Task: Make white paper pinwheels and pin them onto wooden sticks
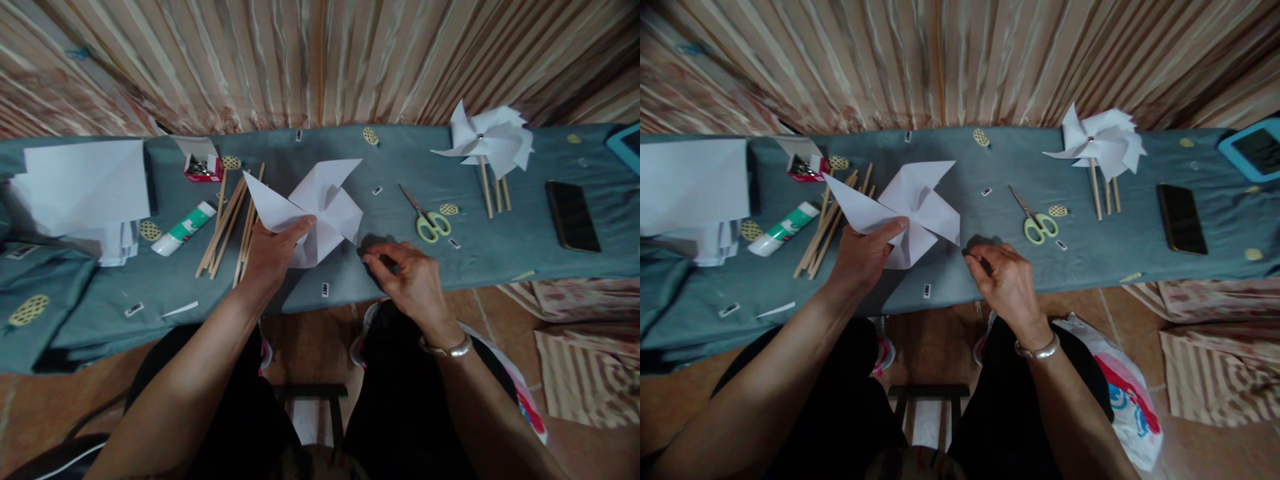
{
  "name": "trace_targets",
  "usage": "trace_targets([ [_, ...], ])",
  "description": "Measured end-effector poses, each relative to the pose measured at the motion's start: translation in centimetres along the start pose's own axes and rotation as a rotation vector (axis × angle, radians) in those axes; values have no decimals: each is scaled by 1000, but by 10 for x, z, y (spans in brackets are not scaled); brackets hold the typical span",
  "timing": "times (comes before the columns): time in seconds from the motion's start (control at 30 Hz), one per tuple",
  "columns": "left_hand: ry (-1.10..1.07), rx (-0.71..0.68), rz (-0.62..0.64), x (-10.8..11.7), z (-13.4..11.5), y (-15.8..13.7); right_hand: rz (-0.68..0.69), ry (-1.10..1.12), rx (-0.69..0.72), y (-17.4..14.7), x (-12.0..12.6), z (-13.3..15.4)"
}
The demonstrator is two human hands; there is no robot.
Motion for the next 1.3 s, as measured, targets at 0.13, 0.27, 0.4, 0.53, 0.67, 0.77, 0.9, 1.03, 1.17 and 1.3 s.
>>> trace_targets([
  [0.13,57,-14,-20,0,1,-2,102,-129,164,-4,-12,10],
  [0.27,104,-68,-14,-1,-4,-4,164,-201,234,-7,-16,11],
  [0.4,141,-134,3,-3,-9,-7,130,-57,183,-6,-4,17],
  [0.53,199,-134,9,-6,-6,-11,-30,258,-28,1,16,29],
  [0.67,213,-85,78,-17,0,-21,-83,386,-64,5,18,47],
  [0.77,239,-77,125,-24,0,-27,-118,391,-66,7,14,52],
  [0.9,243,-83,152,-26,-2,-32,-158,370,-115,8,11,48],
  [1.03,237,-122,180,-25,-4,-34,-163,362,-132,7,10,45],
  [1.17,246,-158,196,-23,-4,-36,-148,361,-140,8,7,45],
  [1.3,283,-154,185,-20,-3,-36,-141,356,-144,8,6,44],
])
Point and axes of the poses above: each hand's wrist, its own y-axis towards the middle knuckle, its own x-axis out of the back of the hand, z = x × y, the point moved 5 cm from there along y, towards the middle knuckle, and after that the axes turned 8 degrees about -z, right-handed, at the moved point
